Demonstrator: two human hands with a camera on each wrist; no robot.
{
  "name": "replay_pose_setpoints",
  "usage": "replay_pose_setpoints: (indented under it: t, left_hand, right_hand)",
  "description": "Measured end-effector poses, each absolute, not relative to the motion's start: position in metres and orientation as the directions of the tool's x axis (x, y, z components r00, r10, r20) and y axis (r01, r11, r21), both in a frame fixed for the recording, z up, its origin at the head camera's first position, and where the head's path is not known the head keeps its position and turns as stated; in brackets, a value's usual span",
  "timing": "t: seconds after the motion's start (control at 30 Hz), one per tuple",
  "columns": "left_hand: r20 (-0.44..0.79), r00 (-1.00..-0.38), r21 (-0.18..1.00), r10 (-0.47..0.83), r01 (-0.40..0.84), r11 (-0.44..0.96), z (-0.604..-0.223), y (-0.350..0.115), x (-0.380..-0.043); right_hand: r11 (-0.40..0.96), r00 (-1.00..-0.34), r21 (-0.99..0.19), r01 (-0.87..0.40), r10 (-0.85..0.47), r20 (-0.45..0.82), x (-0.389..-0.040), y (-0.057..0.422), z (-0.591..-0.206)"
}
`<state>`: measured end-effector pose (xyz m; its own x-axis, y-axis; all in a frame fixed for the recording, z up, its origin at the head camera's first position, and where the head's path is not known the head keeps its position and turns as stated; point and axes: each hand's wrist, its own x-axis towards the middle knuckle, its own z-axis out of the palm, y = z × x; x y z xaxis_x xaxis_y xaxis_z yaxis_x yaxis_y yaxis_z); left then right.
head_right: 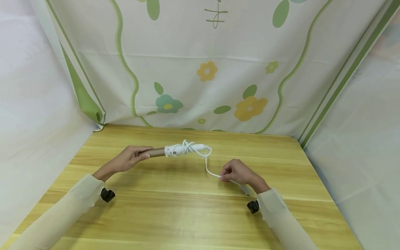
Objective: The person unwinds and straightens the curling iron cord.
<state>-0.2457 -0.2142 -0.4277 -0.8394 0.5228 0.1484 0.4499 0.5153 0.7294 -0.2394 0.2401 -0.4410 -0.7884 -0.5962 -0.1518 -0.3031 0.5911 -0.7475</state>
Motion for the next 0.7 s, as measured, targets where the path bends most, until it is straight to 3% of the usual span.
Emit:
replay_pose_setpoints:
  t: [0.27, 0.7]
  left_hand:
    - [0.152, -0.837, 0.724, 0.526, 0.457, 0.517, -0.431, -0.218, -0.246]
    - [0.160, -0.839, 0.723, 0.520, 0.458, 0.516, -0.432, -0.222, -0.246]
  right_hand:
    - [0.724, -0.839, -0.587, -0.362, -0.528, -0.133, -0.242, 0.245, -0.445]
    - [0.866, -0.915, -0.399, -0.301, -0.380, -0.136, -0.241, 0.254, -0.447]
